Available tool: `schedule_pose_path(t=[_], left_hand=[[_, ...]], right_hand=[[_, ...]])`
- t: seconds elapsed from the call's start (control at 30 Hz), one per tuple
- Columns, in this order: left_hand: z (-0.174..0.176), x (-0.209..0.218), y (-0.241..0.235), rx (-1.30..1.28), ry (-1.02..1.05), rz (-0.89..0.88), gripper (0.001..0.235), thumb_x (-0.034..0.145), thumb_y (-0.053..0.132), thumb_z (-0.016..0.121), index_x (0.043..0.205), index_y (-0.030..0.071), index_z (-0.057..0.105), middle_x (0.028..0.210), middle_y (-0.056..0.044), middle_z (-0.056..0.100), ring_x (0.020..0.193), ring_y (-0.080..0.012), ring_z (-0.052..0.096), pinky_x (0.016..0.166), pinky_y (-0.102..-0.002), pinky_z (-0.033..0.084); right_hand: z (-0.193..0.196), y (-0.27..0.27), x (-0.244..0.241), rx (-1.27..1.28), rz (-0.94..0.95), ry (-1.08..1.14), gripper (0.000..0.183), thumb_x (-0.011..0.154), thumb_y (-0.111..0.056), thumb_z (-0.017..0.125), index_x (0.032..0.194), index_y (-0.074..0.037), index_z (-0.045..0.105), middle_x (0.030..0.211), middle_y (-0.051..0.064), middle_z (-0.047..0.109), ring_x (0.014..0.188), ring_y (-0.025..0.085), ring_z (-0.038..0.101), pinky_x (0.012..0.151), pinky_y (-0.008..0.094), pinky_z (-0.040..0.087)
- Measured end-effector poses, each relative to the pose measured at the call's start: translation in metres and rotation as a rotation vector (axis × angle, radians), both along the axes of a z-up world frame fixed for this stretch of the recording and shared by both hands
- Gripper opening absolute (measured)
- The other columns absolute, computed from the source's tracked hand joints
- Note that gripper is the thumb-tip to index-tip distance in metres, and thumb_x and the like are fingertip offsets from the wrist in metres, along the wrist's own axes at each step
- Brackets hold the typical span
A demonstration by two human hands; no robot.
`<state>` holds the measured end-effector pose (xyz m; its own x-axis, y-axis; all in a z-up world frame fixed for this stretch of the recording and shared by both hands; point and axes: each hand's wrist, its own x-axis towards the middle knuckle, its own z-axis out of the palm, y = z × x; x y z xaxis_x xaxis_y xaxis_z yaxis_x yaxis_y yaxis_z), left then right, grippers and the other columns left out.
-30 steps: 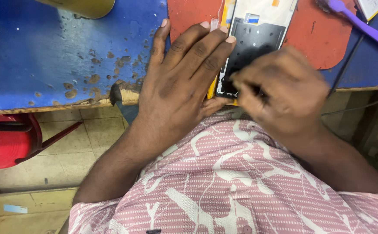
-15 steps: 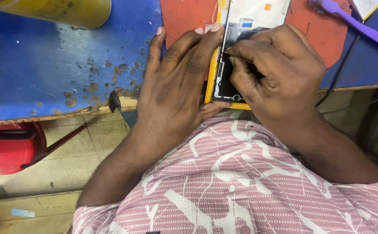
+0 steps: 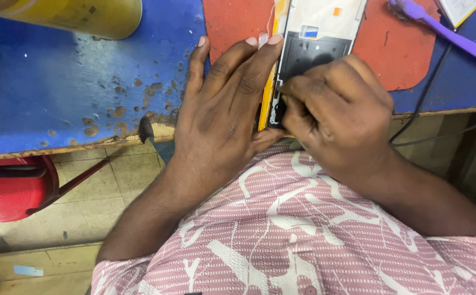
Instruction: The person disassembles a smartphone, removes the battery, and cleans the interior frame with a purple brush. They then handle a new display assembly and prepare it for installation.
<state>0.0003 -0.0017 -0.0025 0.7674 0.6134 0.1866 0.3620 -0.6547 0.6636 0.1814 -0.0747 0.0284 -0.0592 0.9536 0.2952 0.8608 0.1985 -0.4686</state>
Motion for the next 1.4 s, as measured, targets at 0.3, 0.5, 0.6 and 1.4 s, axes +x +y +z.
schedule_pose_path(t=[0.3, 0.5, 0.6, 1.4], left_hand=[[-0.006, -0.004, -0.002, -0.002, 0.020, -0.019, 0.101, 0.088, 0.057, 0.077, 0.160, 0.003, 0.031, 0.150, -0.010, 0.055, 0.148, -0.0284, 0.046, 0.132, -0.063, 0.016], [-0.006, -0.003, -0.003, 0.005, 0.007, -0.013, 0.104, 0.087, 0.056, 0.080, 0.161, 0.003, 0.029, 0.153, -0.013, 0.054, 0.150, -0.0286, 0.045, 0.133, -0.062, 0.015], [-0.006, -0.002, -0.003, 0.005, 0.014, -0.015, 0.104, 0.086, 0.056, 0.079, 0.160, 0.003, 0.029, 0.150, -0.014, 0.056, 0.149, -0.0295, 0.045, 0.131, -0.062, 0.015], [-0.003, -0.002, -0.001, 0.028, 0.024, -0.021, 0.082, 0.082, 0.042, 0.085, 0.149, 0.004, 0.055, 0.150, -0.007, 0.054, 0.146, -0.0279, 0.047, 0.129, -0.062, 0.018]], right_hand=[[-0.002, -0.004, 0.011, -0.025, -0.006, 0.077, 0.017, 0.091, 0.006, 0.078, 0.105, 0.002, 0.070, 0.098, 0.012, 0.065, 0.089, 0.025, 0.065, 0.075, 0.035, 0.053], [-0.006, -0.005, 0.011, -0.021, -0.027, 0.100, 0.015, 0.096, 0.004, 0.080, 0.106, 0.002, 0.070, 0.098, 0.013, 0.064, 0.090, 0.025, 0.065, 0.076, 0.035, 0.053], [-0.007, -0.004, 0.012, -0.013, -0.027, 0.103, 0.015, 0.095, 0.005, 0.080, 0.106, 0.002, 0.070, 0.098, 0.013, 0.064, 0.089, 0.025, 0.065, 0.075, 0.035, 0.052], [-0.003, -0.017, -0.003, 0.001, 0.118, 0.069, 0.024, 0.073, 0.011, 0.080, 0.093, 0.008, 0.069, 0.086, 0.014, 0.065, 0.077, 0.026, 0.060, 0.064, 0.036, 0.051]])
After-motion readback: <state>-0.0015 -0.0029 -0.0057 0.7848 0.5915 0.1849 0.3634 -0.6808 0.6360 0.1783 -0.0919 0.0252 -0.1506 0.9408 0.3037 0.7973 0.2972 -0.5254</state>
